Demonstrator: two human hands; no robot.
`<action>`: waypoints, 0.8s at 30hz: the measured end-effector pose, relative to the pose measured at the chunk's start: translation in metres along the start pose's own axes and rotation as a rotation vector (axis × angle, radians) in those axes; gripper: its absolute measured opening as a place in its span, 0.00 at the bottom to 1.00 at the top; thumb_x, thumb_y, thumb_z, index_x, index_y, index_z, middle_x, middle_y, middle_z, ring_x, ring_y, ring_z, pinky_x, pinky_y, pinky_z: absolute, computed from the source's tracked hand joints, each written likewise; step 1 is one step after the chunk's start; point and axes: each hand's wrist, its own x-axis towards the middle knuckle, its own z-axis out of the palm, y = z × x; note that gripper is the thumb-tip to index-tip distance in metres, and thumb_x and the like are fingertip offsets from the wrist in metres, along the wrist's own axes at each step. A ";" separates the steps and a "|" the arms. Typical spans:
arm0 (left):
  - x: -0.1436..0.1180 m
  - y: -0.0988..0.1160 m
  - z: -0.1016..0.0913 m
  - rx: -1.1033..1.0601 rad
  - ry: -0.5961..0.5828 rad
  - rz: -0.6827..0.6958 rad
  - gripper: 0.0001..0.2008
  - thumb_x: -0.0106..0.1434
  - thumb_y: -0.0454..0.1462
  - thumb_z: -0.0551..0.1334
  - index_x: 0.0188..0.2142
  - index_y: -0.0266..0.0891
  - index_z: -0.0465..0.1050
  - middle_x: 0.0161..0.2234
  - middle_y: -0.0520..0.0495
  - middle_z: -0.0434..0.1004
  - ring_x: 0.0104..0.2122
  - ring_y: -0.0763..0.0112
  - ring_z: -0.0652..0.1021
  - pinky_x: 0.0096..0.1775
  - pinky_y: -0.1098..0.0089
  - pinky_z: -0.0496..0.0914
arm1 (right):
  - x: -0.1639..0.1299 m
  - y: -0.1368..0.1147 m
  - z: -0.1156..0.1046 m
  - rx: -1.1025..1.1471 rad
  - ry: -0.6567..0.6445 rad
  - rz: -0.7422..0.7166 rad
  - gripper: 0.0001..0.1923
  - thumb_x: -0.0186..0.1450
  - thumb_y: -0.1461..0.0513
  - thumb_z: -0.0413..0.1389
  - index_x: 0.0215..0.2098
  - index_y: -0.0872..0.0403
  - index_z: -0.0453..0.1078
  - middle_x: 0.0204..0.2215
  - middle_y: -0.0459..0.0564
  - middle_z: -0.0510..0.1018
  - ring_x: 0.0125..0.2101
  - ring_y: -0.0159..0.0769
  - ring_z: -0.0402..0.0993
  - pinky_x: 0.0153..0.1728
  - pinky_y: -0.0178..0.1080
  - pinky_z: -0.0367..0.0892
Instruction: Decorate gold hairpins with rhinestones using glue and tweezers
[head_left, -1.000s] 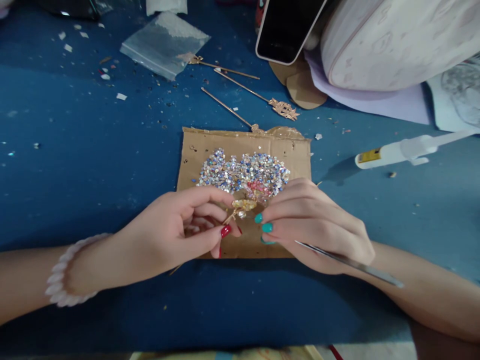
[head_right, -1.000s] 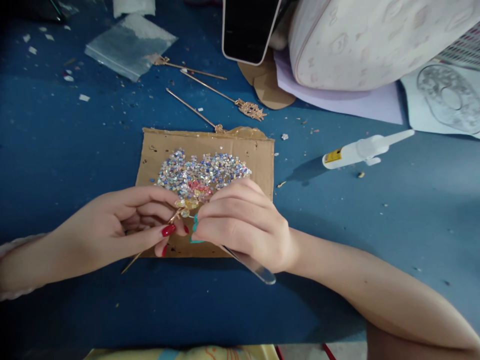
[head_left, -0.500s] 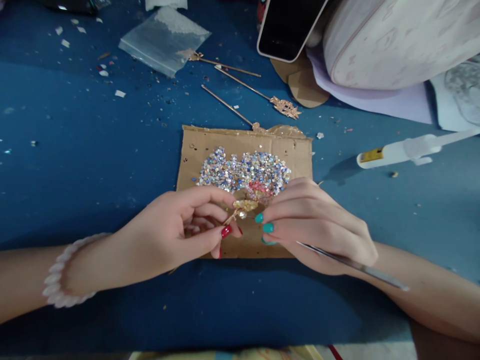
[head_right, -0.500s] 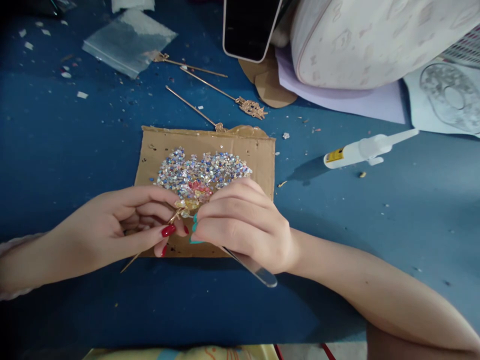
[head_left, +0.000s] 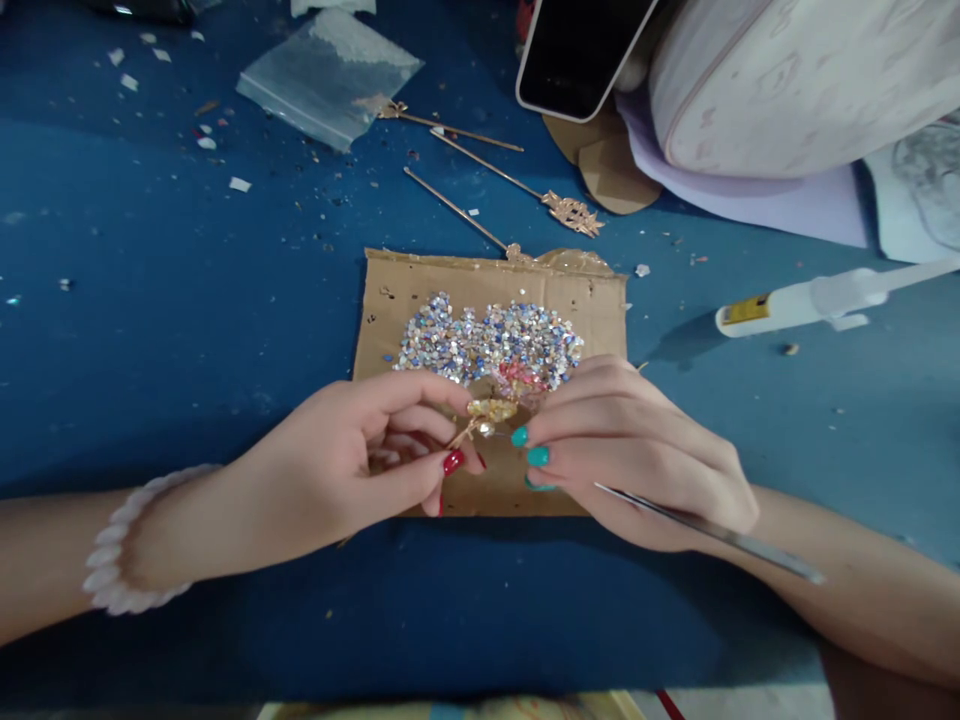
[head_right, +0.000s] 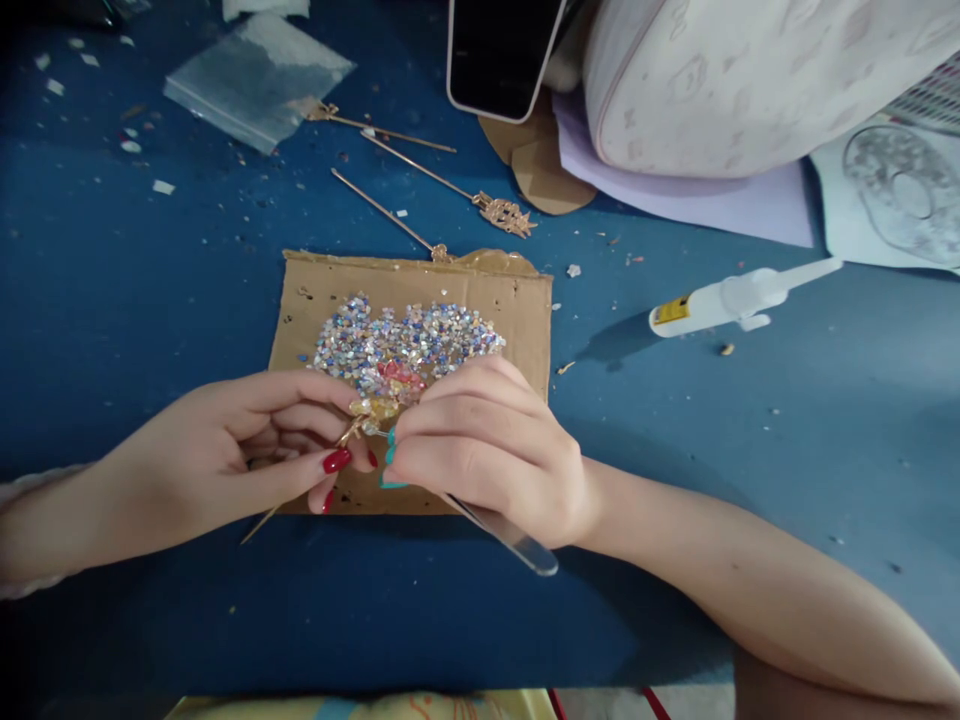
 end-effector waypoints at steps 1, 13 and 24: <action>0.000 0.000 0.000 -0.004 0.000 0.000 0.12 0.61 0.35 0.63 0.45 0.44 0.72 0.31 0.55 0.81 0.26 0.74 0.81 0.32 0.78 0.77 | 0.000 0.000 0.000 -0.004 0.004 0.000 0.03 0.65 0.70 0.61 0.37 0.57 0.74 0.34 0.52 0.84 0.38 0.36 0.82 0.39 0.41 0.77; 0.005 -0.008 -0.004 0.017 -0.051 0.025 0.15 0.59 0.37 0.65 0.47 0.45 0.72 0.32 0.54 0.82 0.26 0.71 0.82 0.30 0.77 0.78 | -0.001 0.001 0.000 0.011 -0.007 0.002 0.05 0.63 0.70 0.62 0.38 0.58 0.74 0.35 0.53 0.84 0.39 0.37 0.81 0.40 0.42 0.77; 0.000 -0.002 -0.001 -0.017 -0.039 0.034 0.11 0.63 0.35 0.63 0.46 0.42 0.70 0.33 0.53 0.83 0.27 0.75 0.82 0.32 0.77 0.78 | -0.001 0.002 0.001 0.028 0.020 -0.005 0.05 0.62 0.70 0.63 0.37 0.59 0.74 0.33 0.53 0.84 0.36 0.36 0.81 0.38 0.41 0.78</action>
